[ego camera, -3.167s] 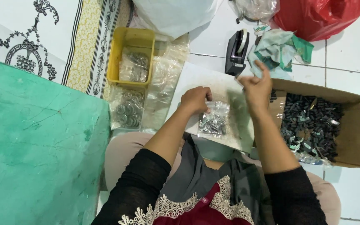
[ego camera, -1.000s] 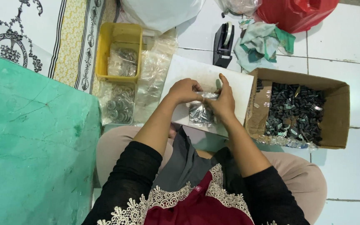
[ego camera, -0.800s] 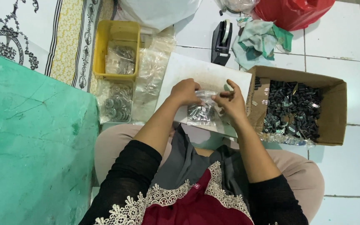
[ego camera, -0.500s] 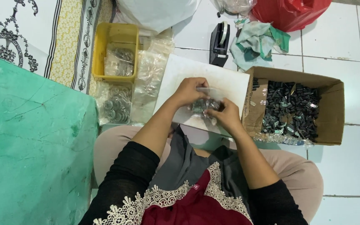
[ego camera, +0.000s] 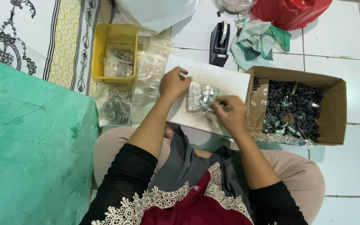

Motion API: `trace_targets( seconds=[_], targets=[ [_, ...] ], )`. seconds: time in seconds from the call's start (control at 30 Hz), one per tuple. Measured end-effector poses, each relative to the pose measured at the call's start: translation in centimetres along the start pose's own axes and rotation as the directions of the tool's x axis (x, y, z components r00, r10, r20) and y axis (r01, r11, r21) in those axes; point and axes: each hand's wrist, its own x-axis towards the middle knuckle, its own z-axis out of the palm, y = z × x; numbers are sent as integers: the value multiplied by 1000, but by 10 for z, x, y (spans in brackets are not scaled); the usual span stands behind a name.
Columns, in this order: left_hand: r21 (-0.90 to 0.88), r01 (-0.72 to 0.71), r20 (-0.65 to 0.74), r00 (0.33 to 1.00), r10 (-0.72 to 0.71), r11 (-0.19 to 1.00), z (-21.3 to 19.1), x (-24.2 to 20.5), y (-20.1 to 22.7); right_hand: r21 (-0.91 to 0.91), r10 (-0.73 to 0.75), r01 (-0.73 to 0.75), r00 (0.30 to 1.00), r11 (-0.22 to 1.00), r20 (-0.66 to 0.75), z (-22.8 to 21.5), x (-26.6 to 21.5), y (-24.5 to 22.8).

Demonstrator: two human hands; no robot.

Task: The person sits on the floor and sorts small black and green components from a cardboard box onto a white board. They pick up items by hand, separate them, and place them into a plastic bag or back into the box.

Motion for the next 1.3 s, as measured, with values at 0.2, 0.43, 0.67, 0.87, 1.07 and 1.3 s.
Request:
trace_targets(
  seconds=[0.2, 0.43, 0.67, 0.87, 1.07, 1.3],
  targets=[
    [71, -84, 203, 977, 68, 994, 8, -27, 24, -205, 308, -305, 951, 930, -18, -10, 16, -33],
    [-306, -3, 268, 959, 89, 952, 51, 6, -7, 140, 378, -388, 921, 911, 94, 20, 17, 1],
    [-784, 358, 449, 891, 65, 507, 85, 32, -53, 642, 550, -573, 791, 510, 269, -22, 25, -59],
    [-789, 436, 503, 863, 48, 433, 54, 8, -23, 655, 553, -627, 751, 423, 362, -31, 28, -74],
    [-774, 498, 563, 824, 63, 391, 45, 0, -5, 631, 539, -555, 806, 543, 245, -21, 33, -51],
    [-851, 390, 409, 912, -22, 352, 23, -8, 16, 688, 558, -556, 788, 465, 260, -24, 58, -63]
  ],
)
